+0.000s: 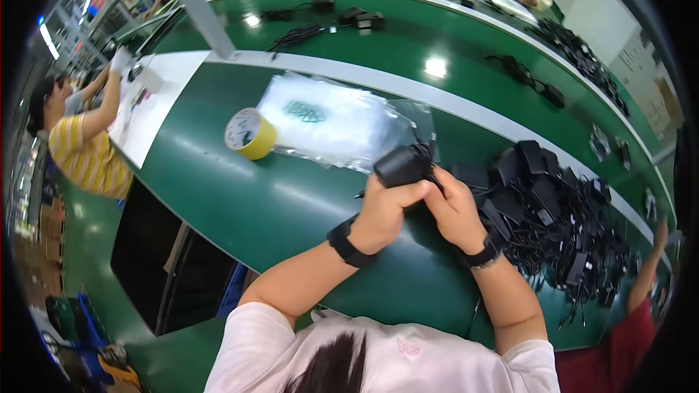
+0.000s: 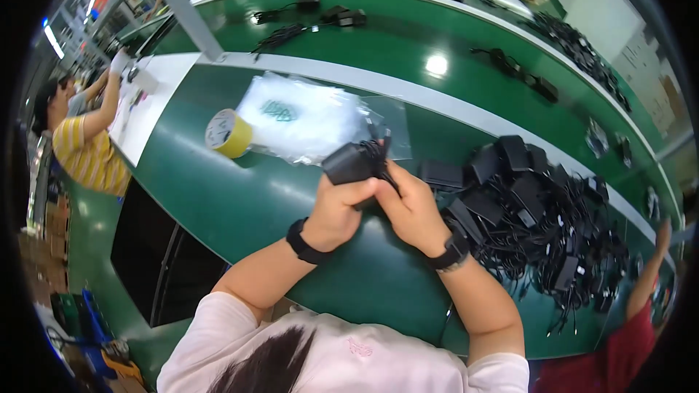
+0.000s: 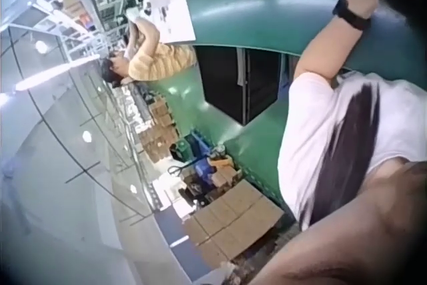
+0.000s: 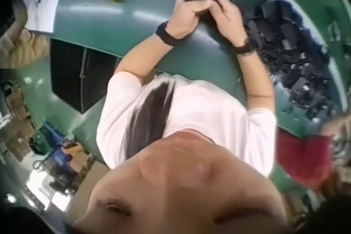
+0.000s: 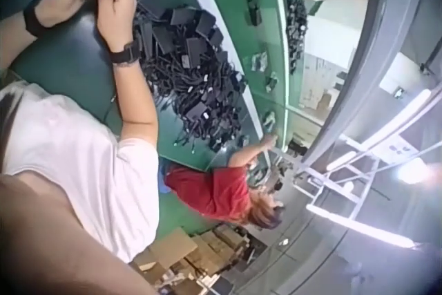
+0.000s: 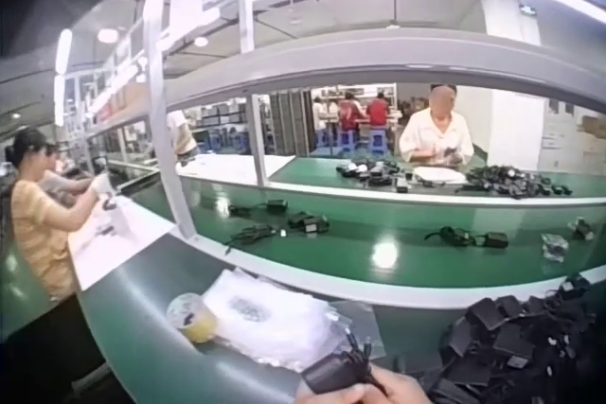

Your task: Manually placing power adapters and attached cables into individual plastic bags on an assembly line.

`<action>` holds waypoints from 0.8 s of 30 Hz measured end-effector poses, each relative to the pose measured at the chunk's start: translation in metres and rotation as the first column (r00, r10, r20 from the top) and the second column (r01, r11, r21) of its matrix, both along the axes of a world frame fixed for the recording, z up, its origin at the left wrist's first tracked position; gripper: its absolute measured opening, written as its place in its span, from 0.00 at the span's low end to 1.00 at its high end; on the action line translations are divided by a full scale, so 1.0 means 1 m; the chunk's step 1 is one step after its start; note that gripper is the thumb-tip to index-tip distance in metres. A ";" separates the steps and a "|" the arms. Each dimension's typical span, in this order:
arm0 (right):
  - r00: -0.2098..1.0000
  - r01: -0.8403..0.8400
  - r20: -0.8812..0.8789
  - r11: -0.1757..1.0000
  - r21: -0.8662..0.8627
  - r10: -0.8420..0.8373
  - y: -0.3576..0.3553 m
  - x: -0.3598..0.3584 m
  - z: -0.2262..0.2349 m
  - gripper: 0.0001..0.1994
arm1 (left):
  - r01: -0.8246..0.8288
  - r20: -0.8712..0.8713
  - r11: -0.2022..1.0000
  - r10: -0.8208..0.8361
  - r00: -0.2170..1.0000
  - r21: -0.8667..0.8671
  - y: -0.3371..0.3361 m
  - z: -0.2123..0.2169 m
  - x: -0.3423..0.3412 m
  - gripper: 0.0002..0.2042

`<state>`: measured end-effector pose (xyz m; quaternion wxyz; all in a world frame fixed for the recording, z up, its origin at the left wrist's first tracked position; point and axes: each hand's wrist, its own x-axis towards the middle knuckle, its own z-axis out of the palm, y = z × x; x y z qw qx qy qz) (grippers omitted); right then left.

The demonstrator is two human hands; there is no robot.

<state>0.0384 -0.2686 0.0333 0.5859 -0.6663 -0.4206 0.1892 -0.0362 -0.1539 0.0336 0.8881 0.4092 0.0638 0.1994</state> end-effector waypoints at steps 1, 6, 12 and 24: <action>0.997 0.032 0.075 0.999 -0.012 -0.031 -0.001 0.000 0.000 0.16 | 0.014 -0.008 1.000 -0.014 1.000 0.004 -0.001 -0.002 -0.001 0.18; 0.994 -0.108 -0.042 0.991 -0.075 0.105 -0.007 0.006 0.004 0.14 | -0.032 0.133 0.993 0.017 0.991 0.111 0.005 0.003 -0.003 0.34; 0.996 0.043 0.073 0.997 0.068 -0.048 0.003 -0.012 -0.003 0.22 | 0.135 0.097 0.988 -0.143 0.985 0.077 0.009 0.006 0.001 0.34; 0.965 0.260 -0.113 0.923 0.283 -0.238 0.002 0.004 0.007 0.23 | 0.293 -0.136 0.742 -0.266 0.954 0.603 0.067 0.010 0.014 0.46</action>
